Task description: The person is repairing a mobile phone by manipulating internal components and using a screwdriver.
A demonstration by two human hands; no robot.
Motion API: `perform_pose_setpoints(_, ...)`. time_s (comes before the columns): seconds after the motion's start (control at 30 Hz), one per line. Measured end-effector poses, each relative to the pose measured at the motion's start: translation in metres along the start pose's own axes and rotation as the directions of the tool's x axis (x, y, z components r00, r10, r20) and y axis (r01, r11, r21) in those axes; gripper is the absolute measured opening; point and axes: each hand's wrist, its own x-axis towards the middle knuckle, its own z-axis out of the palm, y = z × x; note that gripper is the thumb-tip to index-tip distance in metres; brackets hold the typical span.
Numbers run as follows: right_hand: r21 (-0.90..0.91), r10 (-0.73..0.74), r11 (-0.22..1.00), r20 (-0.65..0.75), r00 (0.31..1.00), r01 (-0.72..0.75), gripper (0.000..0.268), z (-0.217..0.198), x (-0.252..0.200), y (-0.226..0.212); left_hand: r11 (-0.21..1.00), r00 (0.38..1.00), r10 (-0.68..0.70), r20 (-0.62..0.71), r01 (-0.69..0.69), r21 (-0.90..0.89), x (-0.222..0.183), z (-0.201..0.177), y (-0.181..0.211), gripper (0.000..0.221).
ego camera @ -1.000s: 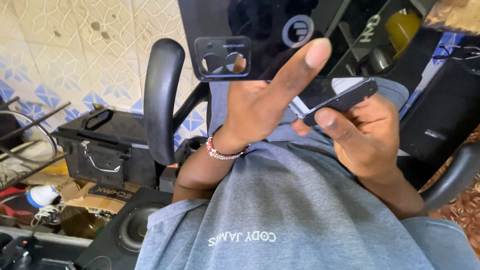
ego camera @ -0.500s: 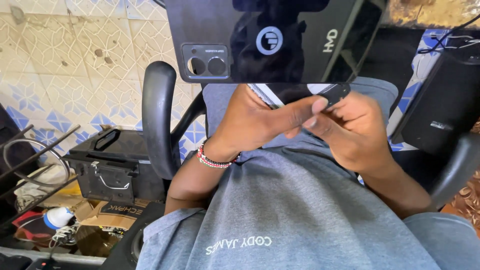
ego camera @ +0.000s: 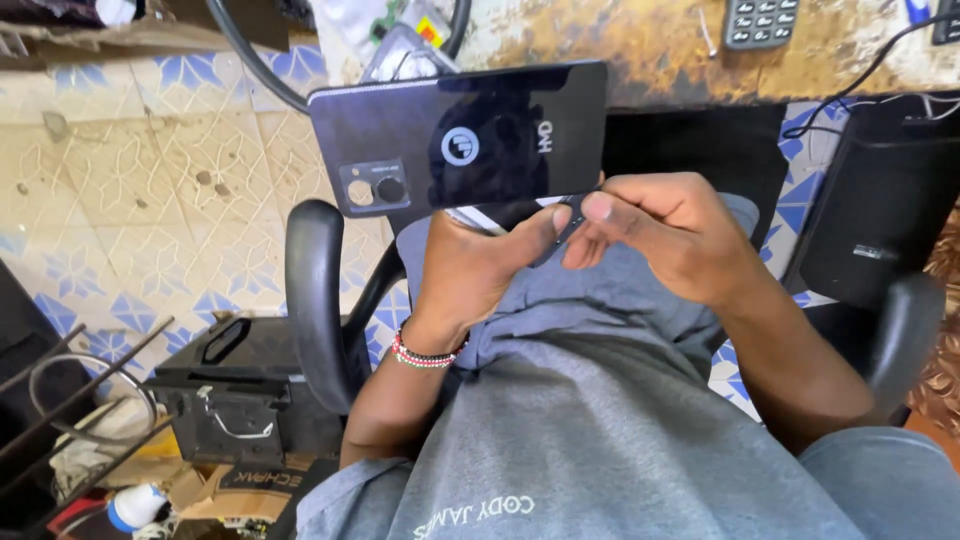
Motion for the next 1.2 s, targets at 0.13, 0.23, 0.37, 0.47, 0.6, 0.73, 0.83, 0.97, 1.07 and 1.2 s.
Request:
perform_pose_setpoints(0.13,0.073,0.085,0.994,0.006,0.996,-0.085,0.042,-0.002,0.01,0.005,0.999,0.994,0.038,0.104,-0.034,-0.042,0.005,-0.004,0.009,0.025)
perform_pose_setpoints(0.23,0.044,-0.076,0.996,0.024,0.997,0.075,0.042,-0.003,0.015,0.008,0.968,0.998,0.02,-0.06,-0.034,-0.25,0.015,-0.003,-0.003,0.034)
perform_pose_setpoints(0.37,-0.342,-0.274,0.92,-0.214,0.937,0.191,0.038,-0.049,0.032,0.007,0.966,0.991,-0.046,-0.124,0.012,-0.257,0.012,0.001,0.002,0.031)
perform_pose_setpoints(0.47,-0.969,-0.685,0.241,-0.214,0.697,-0.06,0.017,-0.082,0.06,0.027,0.957,0.998,0.059,0.024,-0.05,-0.285,0.013,-0.005,-0.003,0.031)
perform_pose_setpoints(0.6,-0.925,-0.593,0.002,-0.306,0.745,-0.379,0.047,-0.083,0.089,0.029,0.965,0.997,0.083,-0.003,-0.081,-0.25,0.016,-0.009,-0.005,0.028)
perform_pose_setpoints(0.73,-0.904,-0.581,0.011,-0.354,0.733,-0.428,0.045,-0.084,0.105,0.031,0.957,0.991,0.131,-0.003,-0.127,-0.259,0.017,-0.012,-0.001,0.026)
perform_pose_setpoints(0.83,-0.901,-0.532,-0.027,-0.354,0.769,-0.434,0.014,-0.093,0.106,0.033,0.922,0.993,0.12,-0.016,-0.117,-0.369,0.018,-0.012,-0.004,0.033)
perform_pose_setpoints(0.97,-0.901,-0.538,-0.091,-0.314,0.782,-0.424,0.038,-0.091,0.103,0.026,0.926,0.988,0.155,-0.015,-0.151,-0.346,0.018,-0.014,-0.001,0.032)
perform_pose_setpoints(1.07,-0.895,-0.577,-0.171,-0.249,0.778,-0.413,0.024,-0.083,0.1,0.024,0.918,0.986,0.162,-0.033,-0.163,-0.361,0.019,-0.015,-0.001,0.04)
perform_pose_setpoints(1.2,-0.901,-0.466,-0.086,-0.342,0.816,-0.426,0.037,-0.075,0.1,0.026,0.905,0.984,0.172,-0.041,-0.174,-0.387,0.019,-0.016,0.001,0.043)
